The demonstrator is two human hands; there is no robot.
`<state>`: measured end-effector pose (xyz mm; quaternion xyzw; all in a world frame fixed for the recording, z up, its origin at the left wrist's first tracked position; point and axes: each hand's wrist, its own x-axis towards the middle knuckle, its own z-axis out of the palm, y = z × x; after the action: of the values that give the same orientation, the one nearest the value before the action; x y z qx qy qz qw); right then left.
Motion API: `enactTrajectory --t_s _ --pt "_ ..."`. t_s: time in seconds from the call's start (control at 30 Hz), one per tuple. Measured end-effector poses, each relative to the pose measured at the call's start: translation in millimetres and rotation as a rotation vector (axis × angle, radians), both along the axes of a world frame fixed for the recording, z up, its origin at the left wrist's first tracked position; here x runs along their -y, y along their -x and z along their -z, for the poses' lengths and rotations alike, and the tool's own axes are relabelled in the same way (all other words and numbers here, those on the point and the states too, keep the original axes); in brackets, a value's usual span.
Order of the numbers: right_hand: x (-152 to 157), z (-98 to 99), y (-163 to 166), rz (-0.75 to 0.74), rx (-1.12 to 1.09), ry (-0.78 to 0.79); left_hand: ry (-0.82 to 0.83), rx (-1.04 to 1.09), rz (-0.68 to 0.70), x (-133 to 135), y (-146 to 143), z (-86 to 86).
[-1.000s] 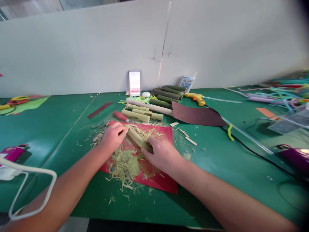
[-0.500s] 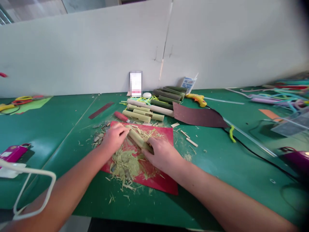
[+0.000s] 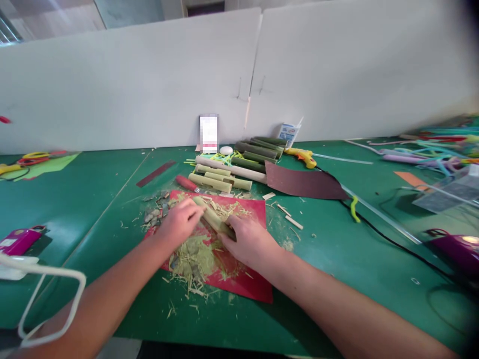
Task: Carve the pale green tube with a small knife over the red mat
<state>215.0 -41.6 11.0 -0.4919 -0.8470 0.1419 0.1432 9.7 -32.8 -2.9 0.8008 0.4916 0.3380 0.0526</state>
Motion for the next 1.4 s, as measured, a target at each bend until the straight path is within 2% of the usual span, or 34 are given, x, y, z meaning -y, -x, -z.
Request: enactTrajectory --t_s 0.07,0.2,0.33,0.47,0.6,0.77,0.93,1.1,1.3,1.4 --pt "-1 0.9 0 0.007 -0.006 -0.006 -0.036 0.002 -0.035 1 -1 0.2" --pt "-2 1.6 0 -0.019 -0.01 -0.005 0.029 -0.006 0.074 3 -4 0.0" --pt "-2 0.6 0 -0.008 -0.008 0.01 -0.027 0.014 -0.017 5 -8 -0.7" --pt "-2 -0.2 0 -0.019 -0.007 0.03 0.059 -0.008 0.104 7 -11 -0.5" --pt "-2 0.2 0 0.001 0.0 0.037 -0.023 0.014 -0.012 9 -12 -1.4" --pt "-2 1.3 0 -0.029 -0.023 0.026 0.112 -0.02 0.15 14 -17 -3.0" --pt "-2 0.9 0 -0.007 0.0 0.024 0.002 -0.016 -0.06 2 -4 -4.4" --pt "-2 -0.5 0 -0.026 -0.008 0.01 0.108 -0.036 0.091 13 -12 -5.4" --pt "-2 -2.1 1 0.005 0.008 0.04 -0.021 -0.028 -0.1 -12 5 -3.0" --pt "-2 -1.4 1 -0.005 0.006 0.034 -0.017 -0.014 -0.056 -14 7 -3.5"
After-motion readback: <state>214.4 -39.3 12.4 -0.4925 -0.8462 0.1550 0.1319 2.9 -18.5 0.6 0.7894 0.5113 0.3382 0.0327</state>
